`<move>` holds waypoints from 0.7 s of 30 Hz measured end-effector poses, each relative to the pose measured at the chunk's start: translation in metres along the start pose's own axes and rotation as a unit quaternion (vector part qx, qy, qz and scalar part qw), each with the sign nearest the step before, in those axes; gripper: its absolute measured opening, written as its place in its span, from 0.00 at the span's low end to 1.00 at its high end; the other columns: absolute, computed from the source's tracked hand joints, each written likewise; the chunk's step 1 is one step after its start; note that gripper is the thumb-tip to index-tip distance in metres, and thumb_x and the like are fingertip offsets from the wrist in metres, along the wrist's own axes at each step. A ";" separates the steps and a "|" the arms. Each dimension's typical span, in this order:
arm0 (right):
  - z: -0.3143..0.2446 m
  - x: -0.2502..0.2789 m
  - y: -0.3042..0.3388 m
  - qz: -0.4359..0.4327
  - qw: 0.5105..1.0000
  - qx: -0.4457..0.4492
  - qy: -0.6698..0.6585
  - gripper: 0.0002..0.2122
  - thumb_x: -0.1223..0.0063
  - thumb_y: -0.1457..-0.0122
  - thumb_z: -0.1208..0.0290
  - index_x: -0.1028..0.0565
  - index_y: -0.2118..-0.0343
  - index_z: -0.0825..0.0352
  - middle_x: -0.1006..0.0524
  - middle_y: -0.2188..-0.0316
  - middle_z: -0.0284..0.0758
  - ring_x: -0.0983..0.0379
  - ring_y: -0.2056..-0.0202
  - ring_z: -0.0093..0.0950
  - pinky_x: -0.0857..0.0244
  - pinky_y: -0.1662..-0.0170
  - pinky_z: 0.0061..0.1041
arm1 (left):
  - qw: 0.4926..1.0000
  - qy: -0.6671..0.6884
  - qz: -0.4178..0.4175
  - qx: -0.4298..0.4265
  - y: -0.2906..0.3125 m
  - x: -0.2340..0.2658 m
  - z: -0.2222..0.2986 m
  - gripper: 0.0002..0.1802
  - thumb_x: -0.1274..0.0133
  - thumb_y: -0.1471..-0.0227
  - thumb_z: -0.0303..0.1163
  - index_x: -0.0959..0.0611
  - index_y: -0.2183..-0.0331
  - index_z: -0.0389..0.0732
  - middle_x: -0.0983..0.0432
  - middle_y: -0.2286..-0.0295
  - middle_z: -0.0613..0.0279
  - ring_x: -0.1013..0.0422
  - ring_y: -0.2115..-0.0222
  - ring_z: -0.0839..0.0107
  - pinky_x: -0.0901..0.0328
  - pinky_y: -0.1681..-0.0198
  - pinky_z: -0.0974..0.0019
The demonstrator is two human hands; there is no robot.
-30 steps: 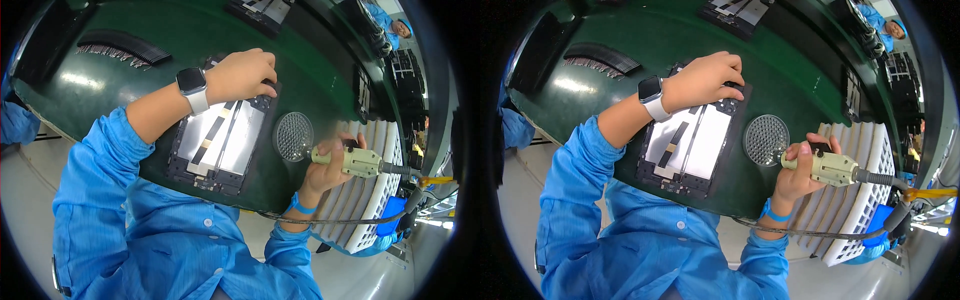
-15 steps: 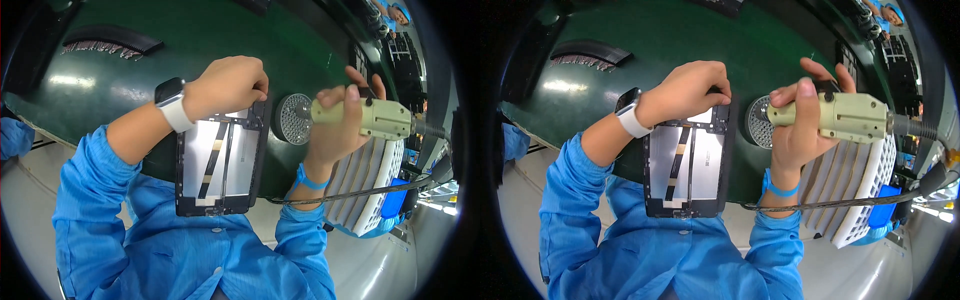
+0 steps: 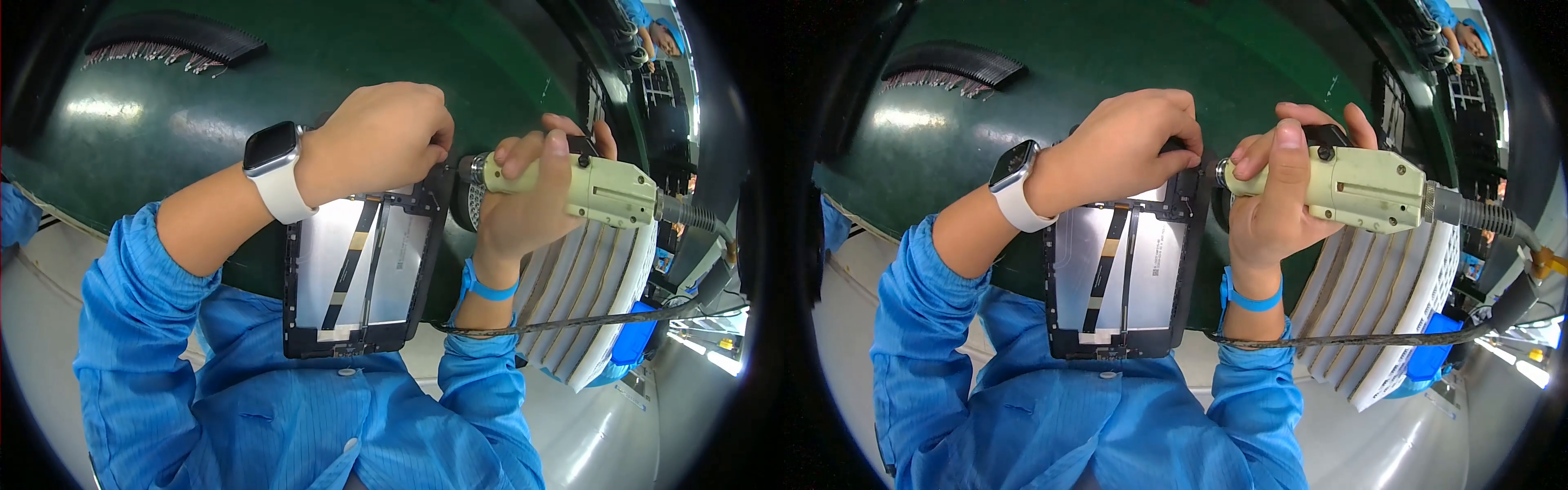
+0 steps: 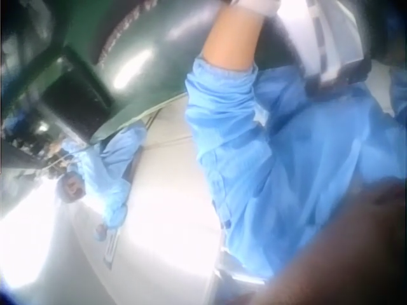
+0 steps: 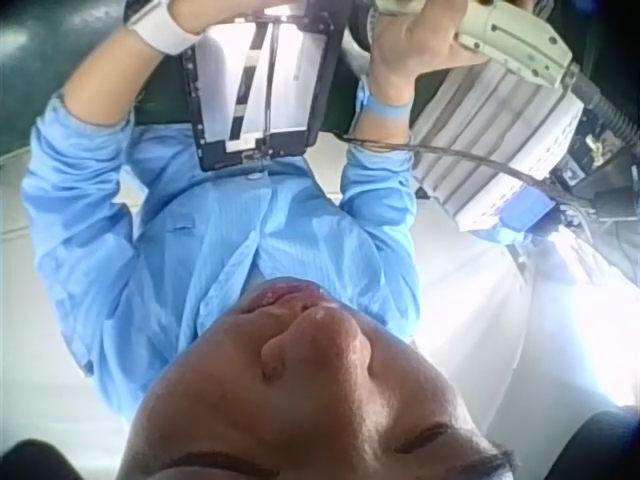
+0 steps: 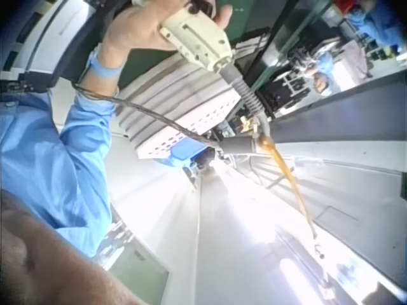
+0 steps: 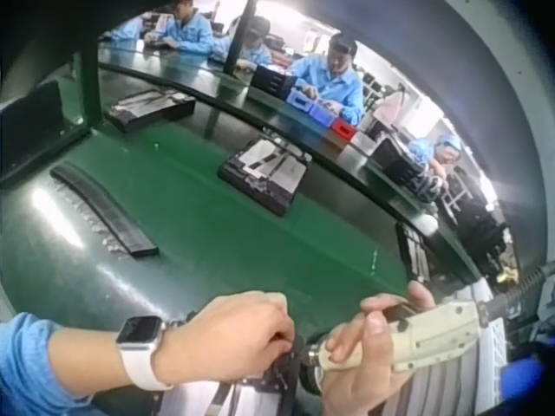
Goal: Assembling internal components of a tablet device using an electric screwdriver on an assembly line.
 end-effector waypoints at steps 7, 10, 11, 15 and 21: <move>0.002 -0.003 0.000 0.001 1.000 0.001 0.006 0.25 0.51 0.43 0.84 0.44 0.43 0.73 0.26 0.68 0.46 0.34 0.85 0.21 0.33 0.79 0.25 | 1.000 -0.001 0.009 -0.010 0.000 -0.001 0.000 0.05 0.43 0.55 0.28 0.16 0.73 0.38 0.27 0.72 0.59 0.27 0.68 0.57 0.33 0.65 0.59; 0.001 -0.007 0.001 -0.009 0.999 0.000 0.035 0.26 0.50 0.44 0.84 0.44 0.43 0.73 0.26 0.70 0.43 0.34 0.85 0.21 0.34 0.80 0.24 | 1.000 -0.001 0.008 -0.009 0.000 -0.001 0.000 0.05 0.42 0.55 0.28 0.16 0.73 0.38 0.27 0.72 0.59 0.27 0.68 0.58 0.33 0.65 0.59; 0.002 -0.007 0.001 -0.010 1.000 0.001 0.029 0.26 0.50 0.44 0.84 0.44 0.43 0.73 0.27 0.70 0.42 0.35 0.85 0.20 0.34 0.80 0.23 | 1.000 0.000 0.010 -0.012 -0.001 -0.001 0.000 0.05 0.42 0.55 0.28 0.16 0.73 0.38 0.27 0.72 0.59 0.27 0.68 0.58 0.33 0.65 0.58; 0.004 -0.008 0.003 -0.013 1.000 -0.009 0.002 0.27 0.48 0.45 0.85 0.44 0.43 0.73 0.27 0.70 0.41 0.35 0.84 0.20 0.35 0.80 0.22 | 1.000 -0.007 0.004 -0.010 0.000 0.001 -0.001 0.05 0.42 0.56 0.28 0.16 0.73 0.38 0.27 0.72 0.59 0.27 0.68 0.57 0.33 0.65 0.59; 0.005 -0.003 0.000 -0.034 0.999 0.001 -0.018 0.26 0.48 0.45 0.85 0.43 0.44 0.73 0.26 0.68 0.42 0.33 0.83 0.21 0.36 0.79 0.21 | 1.000 0.002 -0.008 -0.018 -0.001 0.002 0.001 0.05 0.42 0.55 0.28 0.16 0.72 0.38 0.27 0.72 0.59 0.28 0.68 0.58 0.33 0.65 0.59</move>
Point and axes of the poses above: each hand's wrist, its own y-axis away from the middle knuckle, its own x-axis out of the back of the hand, z = x × y, the point moved 1 cm from there along -y, towards the middle knuckle
